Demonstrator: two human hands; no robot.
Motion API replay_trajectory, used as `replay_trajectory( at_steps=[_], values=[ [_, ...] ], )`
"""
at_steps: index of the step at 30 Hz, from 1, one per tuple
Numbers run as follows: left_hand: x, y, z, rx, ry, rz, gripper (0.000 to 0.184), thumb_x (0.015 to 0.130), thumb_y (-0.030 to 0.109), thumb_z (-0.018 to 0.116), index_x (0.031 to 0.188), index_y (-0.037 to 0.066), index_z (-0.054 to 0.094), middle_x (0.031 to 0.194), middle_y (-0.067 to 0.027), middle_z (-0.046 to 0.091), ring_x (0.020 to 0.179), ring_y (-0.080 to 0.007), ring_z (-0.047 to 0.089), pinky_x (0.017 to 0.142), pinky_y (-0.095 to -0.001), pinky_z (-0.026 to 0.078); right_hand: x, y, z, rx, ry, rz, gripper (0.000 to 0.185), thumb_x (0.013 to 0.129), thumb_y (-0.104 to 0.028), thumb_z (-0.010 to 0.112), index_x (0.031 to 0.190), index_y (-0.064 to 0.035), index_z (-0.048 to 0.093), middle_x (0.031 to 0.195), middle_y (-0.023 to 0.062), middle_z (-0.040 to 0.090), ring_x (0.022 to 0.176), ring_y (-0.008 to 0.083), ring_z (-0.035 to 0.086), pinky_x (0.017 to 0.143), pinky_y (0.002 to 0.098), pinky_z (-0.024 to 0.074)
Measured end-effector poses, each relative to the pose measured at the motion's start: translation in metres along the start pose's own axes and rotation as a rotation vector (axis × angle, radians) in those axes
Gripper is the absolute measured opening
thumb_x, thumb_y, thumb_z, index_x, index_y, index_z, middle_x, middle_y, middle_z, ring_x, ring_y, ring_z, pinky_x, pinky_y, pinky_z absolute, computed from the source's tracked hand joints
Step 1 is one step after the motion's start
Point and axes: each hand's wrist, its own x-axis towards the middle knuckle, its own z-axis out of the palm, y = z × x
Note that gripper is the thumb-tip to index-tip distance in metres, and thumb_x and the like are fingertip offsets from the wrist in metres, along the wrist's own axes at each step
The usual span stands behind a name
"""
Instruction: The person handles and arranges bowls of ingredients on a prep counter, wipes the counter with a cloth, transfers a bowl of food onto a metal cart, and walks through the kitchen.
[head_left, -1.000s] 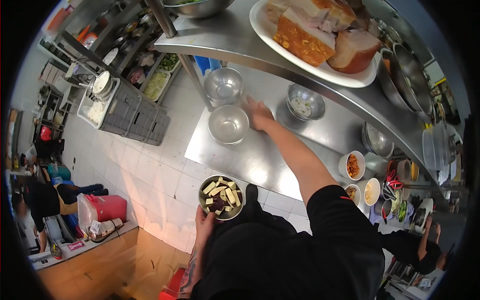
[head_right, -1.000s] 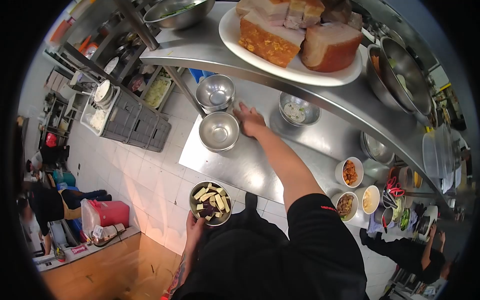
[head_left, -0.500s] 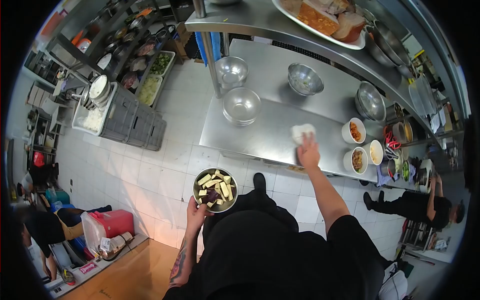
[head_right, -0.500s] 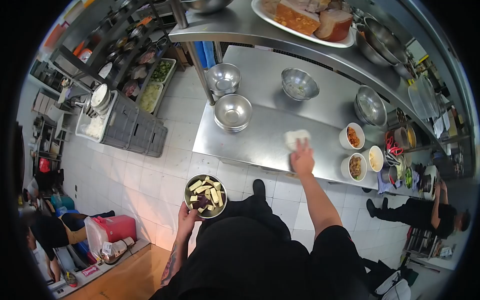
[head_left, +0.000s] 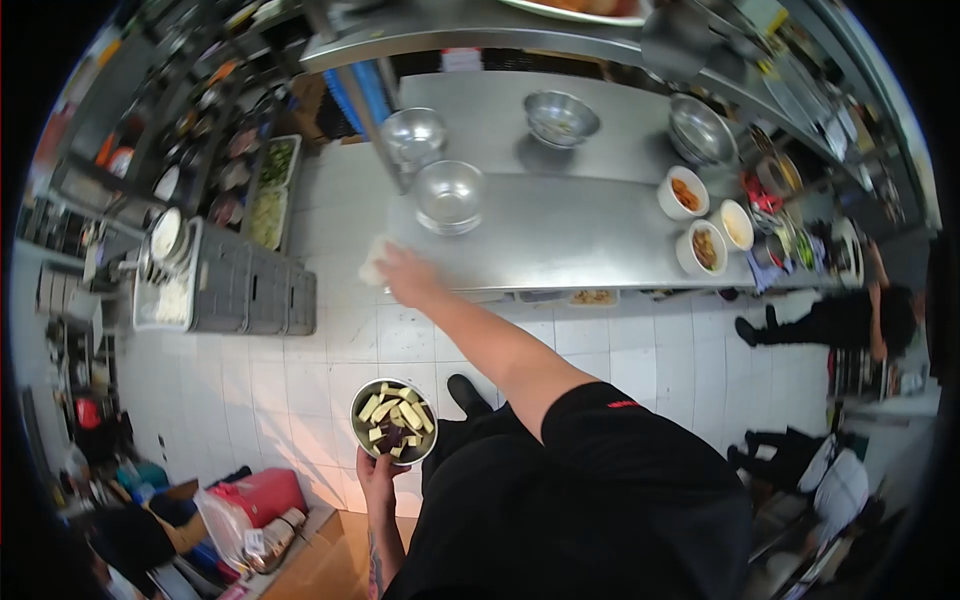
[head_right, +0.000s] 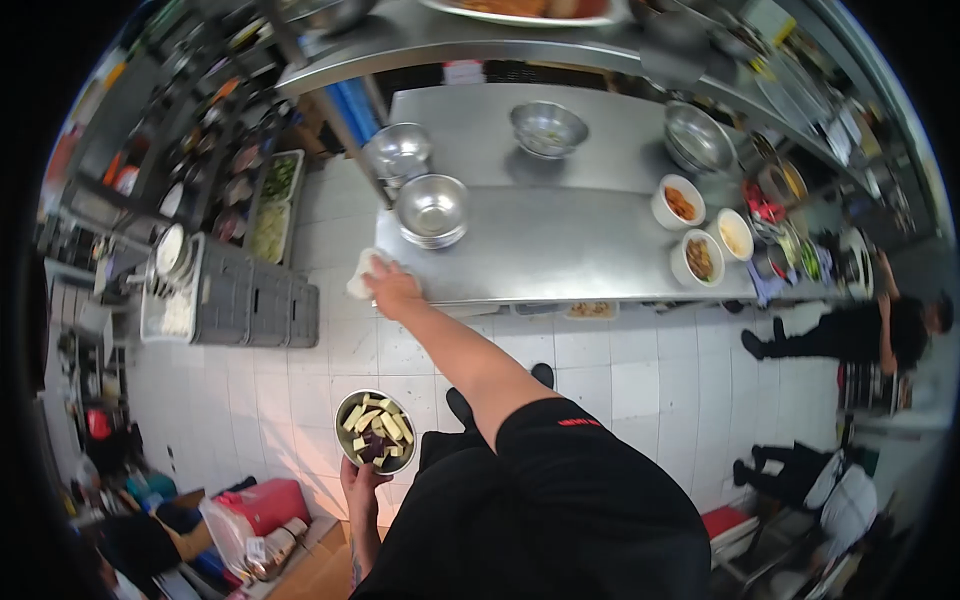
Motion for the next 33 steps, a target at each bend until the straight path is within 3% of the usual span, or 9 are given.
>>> replay_trajectory(
  at_steps=[5,8,13,18,20,25,28,29,33],
  values=[
    [-0.004,0.000,0.020,-0.020,-0.031,-0.050,0.042,0.081,0.000,0.049,0.123,0.000,0.049,0.110,-0.0130,0.060,0.083,-0.0196,0.066,0.056,-0.0277,0.058,-0.055,0.046,-0.029,-0.015,-0.127,-0.312,0.057,0.081,-0.015,0.063,0.135,-0.0248,0.051,0.152,0.0064,0.030,0.125,0.0307,0.044,0.091,0.0446,0.0500],
    [0.007,-0.005,0.043,-0.024,-0.098,-0.045,0.039,0.084,0.002,0.050,0.123,0.000,0.049,0.111,-0.0122,0.061,0.081,-0.0189,0.066,0.056,-0.0272,0.058,-0.127,0.107,-0.078,-0.115,-0.021,-0.222,0.062,0.079,-0.011,0.062,0.138,-0.0260,0.047,0.151,0.0058,0.031,0.122,0.0298,0.046,0.089,0.0441,0.0507],
    [0.041,0.010,0.093,0.040,-0.255,-0.030,0.039,0.088,0.004,0.052,0.126,0.001,0.046,0.110,-0.0131,0.061,0.077,-0.0189,0.067,0.055,-0.0270,0.059,-0.257,0.227,-0.166,-0.360,0.074,0.192,0.071,0.078,-0.006,0.058,0.142,-0.0301,0.039,0.150,0.0065,0.032,0.116,0.0303,0.050,0.087,0.0429,0.0514],
    [0.043,0.043,0.155,0.046,-0.397,0.009,0.041,0.087,0.003,0.053,0.127,0.002,0.046,0.109,-0.0139,0.062,0.075,-0.0198,0.068,0.055,-0.0282,0.059,-0.375,0.276,-0.199,-0.351,0.335,0.551,0.053,0.074,-0.007,0.061,0.122,-0.0270,0.059,0.135,0.0061,0.049,0.102,0.0306,0.055,0.076,0.0421,0.0538],
    [0.042,0.049,0.175,0.090,-0.386,-0.007,0.041,0.084,0.003,0.054,0.125,0.004,0.050,0.102,-0.0115,0.066,0.070,-0.0174,0.067,0.056,-0.0272,0.058,-0.423,0.269,-0.190,-0.239,0.308,0.488,0.043,0.071,-0.010,0.065,0.111,-0.0255,0.064,0.125,0.0058,0.056,0.101,0.0293,0.057,0.072,0.0434,0.0533],
    [0.064,0.049,0.258,0.044,-0.435,-0.046,0.038,0.085,0.006,0.052,0.124,0.003,0.048,0.098,-0.0146,0.066,0.066,-0.0212,0.066,0.056,-0.0290,0.057,-0.492,0.270,-0.236,0.316,-0.018,0.986,0.043,0.067,-0.023,0.069,0.110,-0.0242,0.067,0.107,0.0065,0.067,0.097,0.0284,0.064,0.079,0.0383,0.0523],
    [0.116,0.034,0.327,0.045,-0.401,-0.068,0.037,0.085,0.007,0.054,0.121,0.002,0.048,0.097,-0.0146,0.064,0.069,-0.0240,0.066,0.057,-0.0295,0.057,-0.466,0.307,-0.244,0.526,0.142,0.794,0.050,0.067,-0.030,0.071,0.115,-0.0183,0.065,0.106,0.0097,0.068,0.097,0.0279,0.065,0.083,0.0371,0.0510],
    [-0.008,0.054,0.222,0.007,-0.310,-0.025,0.036,0.085,0.008,0.055,0.120,0.001,0.048,0.097,-0.0147,0.064,0.071,-0.0256,0.067,0.058,-0.0300,0.057,-0.529,0.186,-0.279,0.578,0.129,0.615,0.053,0.069,-0.033,0.072,0.119,-0.0164,0.064,0.109,0.0108,0.068,0.098,0.0273,0.065,0.085,0.0365,0.0505],
    [0.068,0.050,0.277,-0.006,-0.319,-0.056,0.035,0.086,0.009,0.057,0.117,-0.001,0.046,0.102,-0.0160,0.062,0.080,-0.0298,0.067,0.065,-0.0332,0.058,-0.419,0.204,-0.308,0.711,0.179,0.461,0.054,0.071,-0.034,0.072,0.118,-0.0102,0.062,0.108,0.0124,0.067,0.098,0.0255,0.064,0.088,0.0349,0.0492]
  ],
)
